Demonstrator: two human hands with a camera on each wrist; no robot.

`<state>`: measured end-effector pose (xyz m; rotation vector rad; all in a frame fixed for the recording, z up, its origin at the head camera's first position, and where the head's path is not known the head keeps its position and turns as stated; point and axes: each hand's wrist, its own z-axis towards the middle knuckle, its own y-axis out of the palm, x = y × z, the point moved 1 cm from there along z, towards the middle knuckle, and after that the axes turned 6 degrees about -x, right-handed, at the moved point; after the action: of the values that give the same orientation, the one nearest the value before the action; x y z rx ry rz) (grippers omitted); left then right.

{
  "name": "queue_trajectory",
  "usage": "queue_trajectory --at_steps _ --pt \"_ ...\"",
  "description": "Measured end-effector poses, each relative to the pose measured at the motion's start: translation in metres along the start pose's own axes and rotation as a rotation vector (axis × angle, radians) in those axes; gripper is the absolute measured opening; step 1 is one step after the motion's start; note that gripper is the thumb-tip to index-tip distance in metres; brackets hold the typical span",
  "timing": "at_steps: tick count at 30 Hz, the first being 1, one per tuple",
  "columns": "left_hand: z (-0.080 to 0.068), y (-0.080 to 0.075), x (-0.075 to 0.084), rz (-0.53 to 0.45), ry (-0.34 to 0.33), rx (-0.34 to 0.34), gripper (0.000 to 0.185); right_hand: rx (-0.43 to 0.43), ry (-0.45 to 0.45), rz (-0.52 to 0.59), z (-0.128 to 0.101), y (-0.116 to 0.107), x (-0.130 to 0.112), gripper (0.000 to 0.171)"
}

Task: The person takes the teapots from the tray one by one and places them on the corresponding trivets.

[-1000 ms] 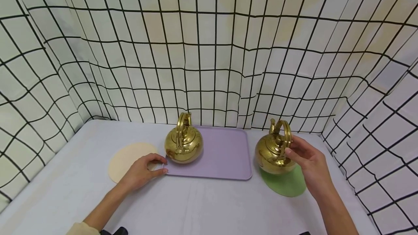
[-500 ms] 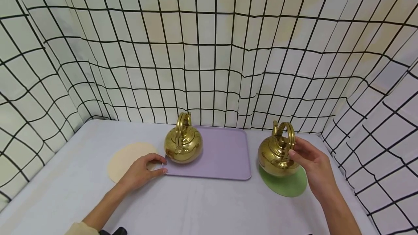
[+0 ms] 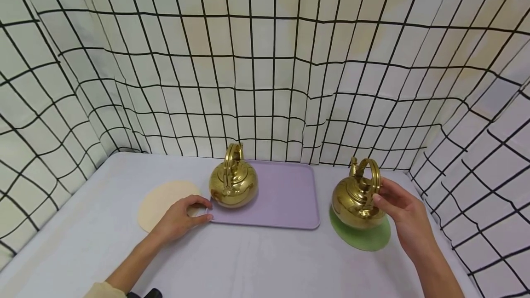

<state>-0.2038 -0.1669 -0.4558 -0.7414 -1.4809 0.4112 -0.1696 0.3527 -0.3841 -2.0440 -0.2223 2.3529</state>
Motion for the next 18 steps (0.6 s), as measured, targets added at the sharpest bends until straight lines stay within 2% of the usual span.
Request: queue_trajectory --at_steps 9,18 --pt "-0.0003 0.0 -0.0008 -0.004 0.005 0.002 0.026 -0.036 0.004 0.032 -0.0038 -0.0071 0.0009 0.048" --pt "-0.0002 0.0 -0.0007 0.004 0.014 0.003 0.026 -0.024 0.008 0.034 -0.006 -0.0068 0.0034 0.047"
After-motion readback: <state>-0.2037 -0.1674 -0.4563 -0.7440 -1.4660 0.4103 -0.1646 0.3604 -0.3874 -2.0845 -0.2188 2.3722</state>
